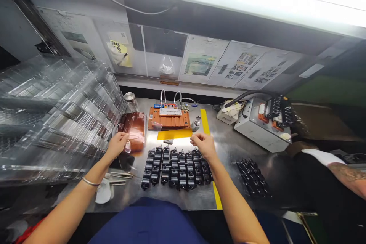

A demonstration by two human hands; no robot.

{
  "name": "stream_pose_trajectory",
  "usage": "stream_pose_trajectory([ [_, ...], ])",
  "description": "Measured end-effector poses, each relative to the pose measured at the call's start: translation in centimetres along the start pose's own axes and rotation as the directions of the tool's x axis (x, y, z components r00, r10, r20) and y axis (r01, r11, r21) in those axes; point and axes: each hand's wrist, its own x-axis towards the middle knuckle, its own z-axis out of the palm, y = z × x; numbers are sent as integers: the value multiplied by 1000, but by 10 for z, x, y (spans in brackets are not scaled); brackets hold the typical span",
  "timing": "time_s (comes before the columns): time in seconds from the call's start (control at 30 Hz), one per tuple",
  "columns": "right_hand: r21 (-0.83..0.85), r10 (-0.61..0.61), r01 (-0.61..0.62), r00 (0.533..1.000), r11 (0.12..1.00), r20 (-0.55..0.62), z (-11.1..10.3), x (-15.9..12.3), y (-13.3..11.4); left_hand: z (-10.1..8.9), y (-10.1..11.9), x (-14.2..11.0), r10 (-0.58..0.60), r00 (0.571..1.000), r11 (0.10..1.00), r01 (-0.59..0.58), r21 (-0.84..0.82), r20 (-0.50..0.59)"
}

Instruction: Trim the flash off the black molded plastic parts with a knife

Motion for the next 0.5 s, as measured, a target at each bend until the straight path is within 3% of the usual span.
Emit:
stream_pose_trajectory([
  [0.1, -177, -175, 161, 982, 971, -69, -33, 4, 14, 11, -21, 25, -117, 986, 978, 135, 161, -115],
  [0.23, -446, -379, 420, 907, 790, 184, -57, 6, 23, 30, -17, 43, -115, 976, 920, 175, 350, -186],
  [0.3, -528, -393, 505, 863, 682, 319, -63, 11, 27, 45, 5, 53, -24, 980, 896, 109, 430, -199],
  [0.37, -582, -371, 556, 830, 594, 415, -68, 21, 30, 70, 38, 67, 95, 987, 873, -19, 487, -132],
  [0.43, -601, -332, 594, 802, 535, 496, -68, 35, 34, 107, 77, 83, 204, 978, 843, -196, 501, 39],
  [0.5, -593, -310, 632, 769, 499, 558, -65, 51, 37, 156, 119, 100, 291, 923, 803, -378, 460, 252],
])
